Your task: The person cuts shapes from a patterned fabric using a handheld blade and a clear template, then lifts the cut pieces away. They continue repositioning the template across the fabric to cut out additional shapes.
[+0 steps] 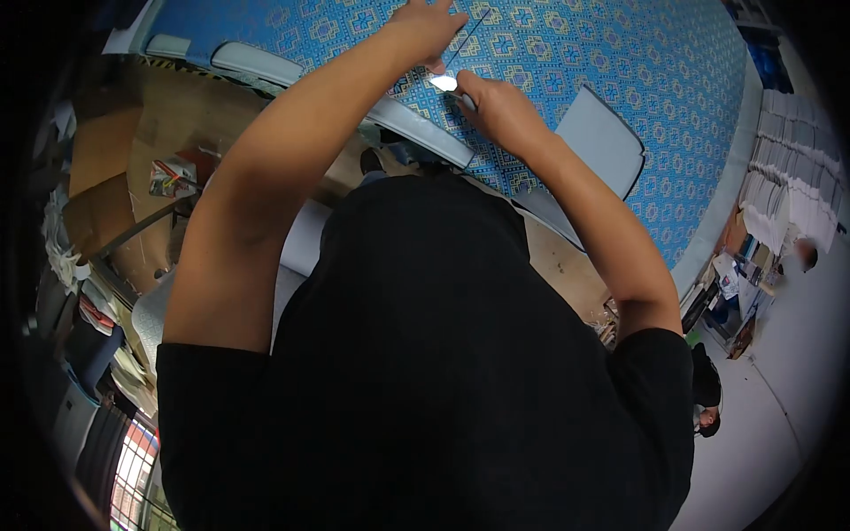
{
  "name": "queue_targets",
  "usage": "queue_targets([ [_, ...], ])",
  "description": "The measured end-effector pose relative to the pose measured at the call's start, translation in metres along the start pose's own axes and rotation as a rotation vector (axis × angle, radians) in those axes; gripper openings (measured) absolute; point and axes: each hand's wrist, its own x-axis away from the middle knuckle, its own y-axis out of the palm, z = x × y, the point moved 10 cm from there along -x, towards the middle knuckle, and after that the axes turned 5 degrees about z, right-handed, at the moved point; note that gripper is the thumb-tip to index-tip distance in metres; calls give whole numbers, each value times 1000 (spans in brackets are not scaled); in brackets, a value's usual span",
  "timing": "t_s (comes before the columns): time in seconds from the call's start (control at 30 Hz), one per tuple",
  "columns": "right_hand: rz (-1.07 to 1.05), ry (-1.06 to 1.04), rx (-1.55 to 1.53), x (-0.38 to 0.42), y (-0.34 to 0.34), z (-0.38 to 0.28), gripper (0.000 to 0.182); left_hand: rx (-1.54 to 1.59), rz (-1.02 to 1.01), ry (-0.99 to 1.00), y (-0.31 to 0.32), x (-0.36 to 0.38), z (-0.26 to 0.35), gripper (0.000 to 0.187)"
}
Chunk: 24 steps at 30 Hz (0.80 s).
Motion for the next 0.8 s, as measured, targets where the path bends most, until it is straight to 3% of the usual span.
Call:
queue_targets([
  [0.33, 141, -46, 3, -44, 19, -16, 20, -61, -12, 115, -8, 12, -11, 106],
  [0.5, 4, 63, 7, -45, 23, -11, 21, -74, -10, 154, -13, -8, -48, 106],
  [0.8, 91, -16, 17, -103, 41, -34, 25, -112, -15, 219, -20, 0, -77, 107],
])
